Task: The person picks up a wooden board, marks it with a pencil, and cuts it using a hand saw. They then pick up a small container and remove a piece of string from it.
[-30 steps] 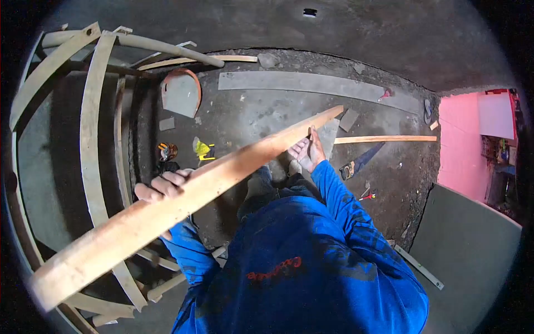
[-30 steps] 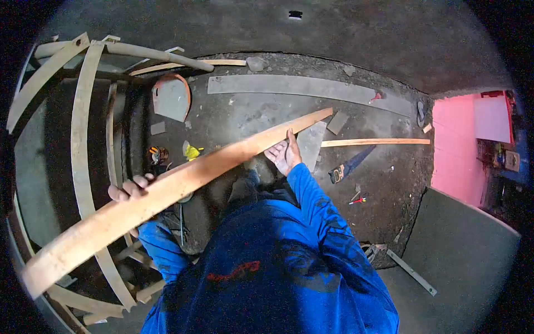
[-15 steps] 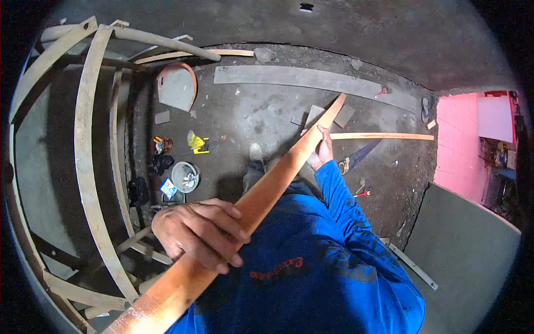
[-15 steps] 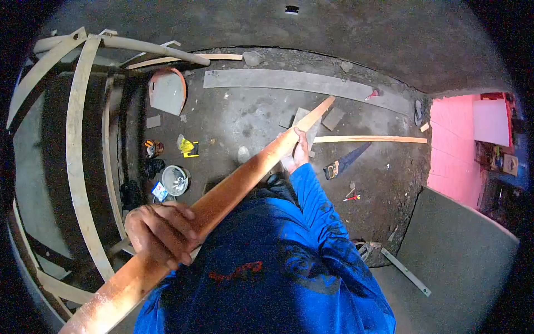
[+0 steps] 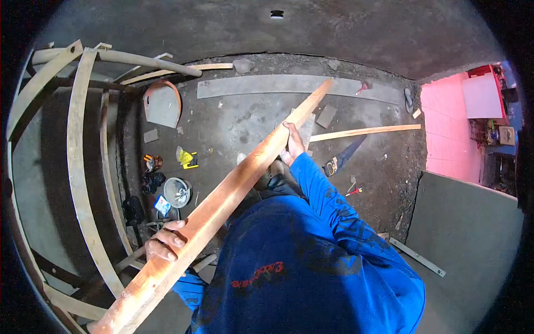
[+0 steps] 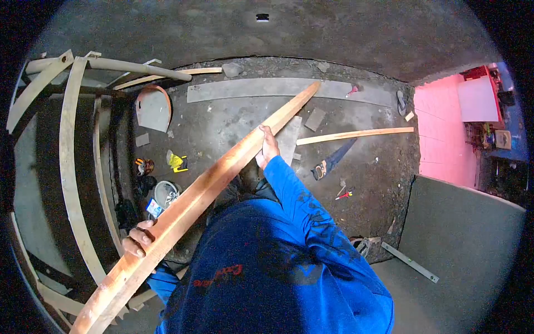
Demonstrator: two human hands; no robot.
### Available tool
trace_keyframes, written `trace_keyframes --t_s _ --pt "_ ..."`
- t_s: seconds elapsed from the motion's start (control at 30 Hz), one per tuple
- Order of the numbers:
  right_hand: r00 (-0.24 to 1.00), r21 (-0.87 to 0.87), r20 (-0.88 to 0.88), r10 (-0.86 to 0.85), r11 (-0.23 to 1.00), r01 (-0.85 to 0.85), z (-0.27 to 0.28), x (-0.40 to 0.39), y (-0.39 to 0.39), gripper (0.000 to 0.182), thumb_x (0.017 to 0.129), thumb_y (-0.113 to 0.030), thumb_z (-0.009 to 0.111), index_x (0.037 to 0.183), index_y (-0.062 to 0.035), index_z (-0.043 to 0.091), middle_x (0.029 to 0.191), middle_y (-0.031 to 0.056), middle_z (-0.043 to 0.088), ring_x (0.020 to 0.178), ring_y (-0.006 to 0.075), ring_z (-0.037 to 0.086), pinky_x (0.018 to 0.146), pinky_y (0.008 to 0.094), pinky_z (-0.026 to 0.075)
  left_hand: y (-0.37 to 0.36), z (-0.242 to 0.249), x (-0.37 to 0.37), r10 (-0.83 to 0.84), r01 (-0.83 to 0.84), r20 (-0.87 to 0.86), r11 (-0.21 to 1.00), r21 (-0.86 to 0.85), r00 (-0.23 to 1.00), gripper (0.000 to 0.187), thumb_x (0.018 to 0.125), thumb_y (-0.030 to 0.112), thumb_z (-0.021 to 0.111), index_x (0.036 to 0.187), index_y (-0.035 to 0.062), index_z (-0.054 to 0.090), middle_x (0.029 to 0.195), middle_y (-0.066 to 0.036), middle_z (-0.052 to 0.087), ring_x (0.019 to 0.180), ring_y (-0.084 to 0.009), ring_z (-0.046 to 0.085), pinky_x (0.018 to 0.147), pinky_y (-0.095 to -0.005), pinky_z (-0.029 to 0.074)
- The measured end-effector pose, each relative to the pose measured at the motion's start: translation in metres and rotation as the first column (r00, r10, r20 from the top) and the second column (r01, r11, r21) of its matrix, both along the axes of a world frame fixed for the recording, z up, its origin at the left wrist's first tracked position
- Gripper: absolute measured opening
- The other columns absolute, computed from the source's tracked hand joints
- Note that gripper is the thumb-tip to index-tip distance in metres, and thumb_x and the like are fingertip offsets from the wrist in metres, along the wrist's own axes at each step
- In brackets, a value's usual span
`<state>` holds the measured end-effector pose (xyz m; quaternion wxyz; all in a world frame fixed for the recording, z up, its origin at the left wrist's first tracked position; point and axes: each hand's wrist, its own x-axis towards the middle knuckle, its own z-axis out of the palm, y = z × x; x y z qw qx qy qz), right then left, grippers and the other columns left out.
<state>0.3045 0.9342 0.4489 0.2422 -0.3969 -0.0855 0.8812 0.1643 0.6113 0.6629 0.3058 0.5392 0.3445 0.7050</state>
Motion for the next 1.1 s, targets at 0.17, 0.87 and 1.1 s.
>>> trace_keyframes --t_s 0.17,0.87,1.1 --pt "0.993 -0.02 0.084 0.087 0.996 -0.086 0.004 0.003 -0.007 0.046 0.082 -0.034 0.062 0.113 -0.0039 0.048 0.1 0.012 0.056 0.097 0.0282 0.058 0.087 0.0432 0.048 -0.019 -0.03 0.006 0.026 -0.037 0.103 0.994 0.107 0.994 0.052 0.072 0.018 0.083 0.113 0.0071 0.052 0.127 -0.021 0.05 0.134 -0.0473 0.029 0.112 -0.0579 0.017" --pt "0.793 0.078 0.558 0.243 0.936 -0.342 -0.045 0.065 -0.083 0.037 0.07 -0.043 0.077 0.072 -0.0119 0.057 0.054 0.0005 0.051 0.038 0.0129 0.045 0.035 0.0272 0.032 -0.142 -0.054 0.155 0.962 -0.608 0.156 0.262 -0.749 0.223 0.065 0.079 0.035 0.072 0.124 -0.004 0.045 0.118 -0.015 0.055 0.113 -0.0276 0.053 0.102 -0.0414 0.038" --pt "0.672 0.222 0.733 0.104 0.898 -0.381 -0.061 0.067 -0.128 0.05 0.061 -0.03 0.082 0.09 0.0064 0.063 0.078 0.0117 0.066 0.057 0.0183 0.062 0.049 0.0322 0.05 -0.155 -0.071 0.178 0.991 -0.633 0.13 0.086 -0.77 -0.023 0.063 0.082 0.028 0.071 0.129 -0.0009 0.041 0.12 -0.015 0.051 0.112 -0.0278 0.053 0.1 -0.0405 0.042"
